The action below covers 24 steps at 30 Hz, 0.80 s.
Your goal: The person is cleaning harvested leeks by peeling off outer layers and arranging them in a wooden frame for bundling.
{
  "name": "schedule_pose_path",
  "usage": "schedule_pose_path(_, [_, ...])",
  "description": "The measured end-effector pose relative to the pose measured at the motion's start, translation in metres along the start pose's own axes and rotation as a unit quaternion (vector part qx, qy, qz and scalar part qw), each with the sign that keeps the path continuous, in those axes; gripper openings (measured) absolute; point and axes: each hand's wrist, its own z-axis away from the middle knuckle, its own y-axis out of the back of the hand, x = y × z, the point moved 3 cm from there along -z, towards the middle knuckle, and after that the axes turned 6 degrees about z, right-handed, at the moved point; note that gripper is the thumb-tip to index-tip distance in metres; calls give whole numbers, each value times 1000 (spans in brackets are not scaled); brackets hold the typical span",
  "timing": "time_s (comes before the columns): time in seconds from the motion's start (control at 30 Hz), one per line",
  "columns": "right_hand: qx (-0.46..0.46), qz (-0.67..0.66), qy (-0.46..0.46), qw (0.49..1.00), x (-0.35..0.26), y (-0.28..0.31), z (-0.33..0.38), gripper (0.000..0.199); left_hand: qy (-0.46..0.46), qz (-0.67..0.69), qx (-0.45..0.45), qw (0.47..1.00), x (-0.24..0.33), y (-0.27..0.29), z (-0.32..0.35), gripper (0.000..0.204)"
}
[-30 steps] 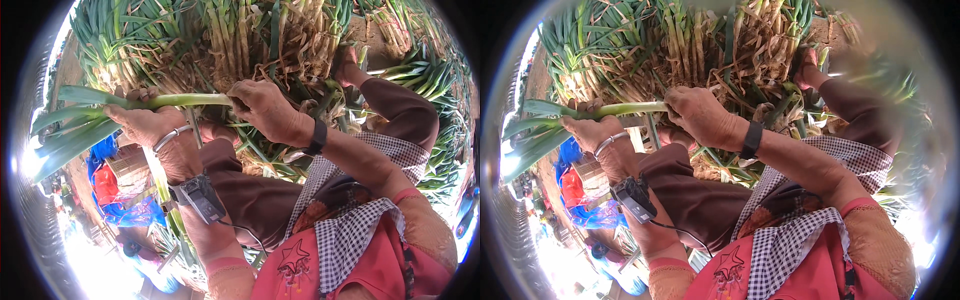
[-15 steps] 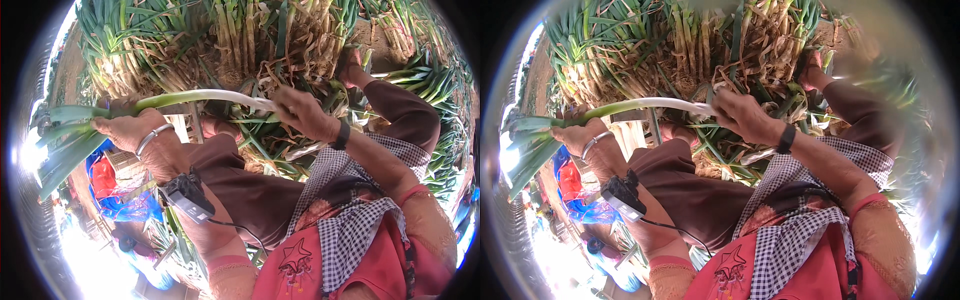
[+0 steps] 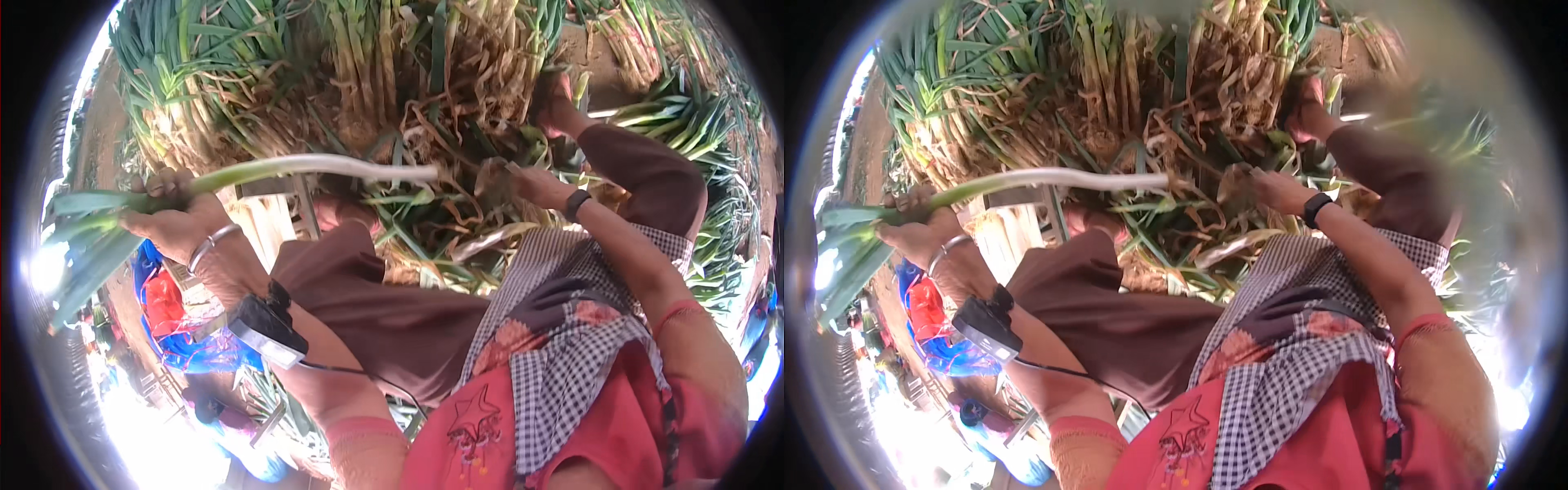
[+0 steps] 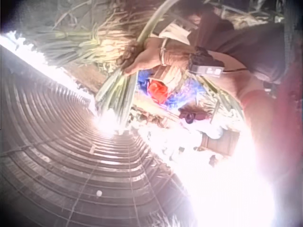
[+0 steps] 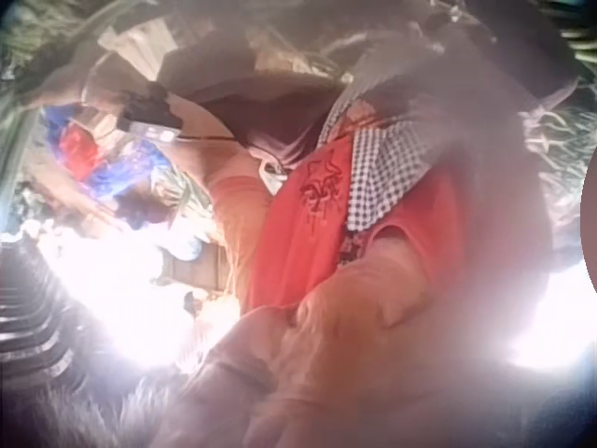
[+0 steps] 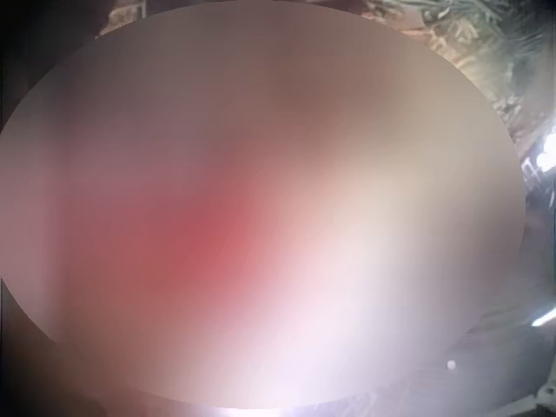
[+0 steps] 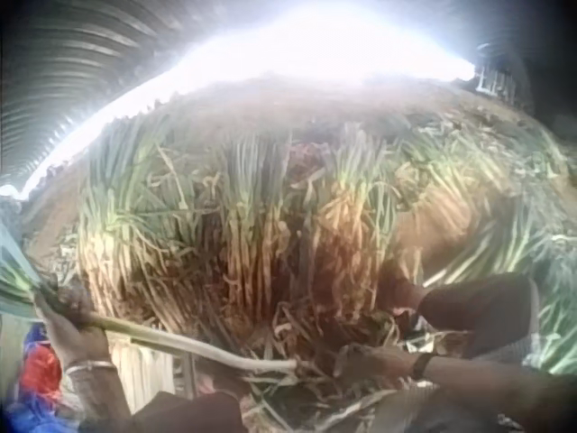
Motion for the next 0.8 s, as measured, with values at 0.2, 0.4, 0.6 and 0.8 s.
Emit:
schedule_pose_path(0.2, [292, -339, 284, 848, -205, 149, -50, 31, 133, 129, -78, 980, -33, -9, 10, 44])
schedule_pose_path(0.4, [62, -326, 238, 913, -202, 72, 0, 25, 235, 283, -206, 907, -2, 9, -7, 33])
schedule_pose_path(0.6, [277, -216, 161, 922, -188, 95, -17, 22, 140, 2, 6, 990, -15, -37, 27, 52])
schedule_pose_path(0.8, [312, -132, 173, 925, -194, 134, -30, 32, 198, 130, -194, 952, -18, -11, 4, 46])
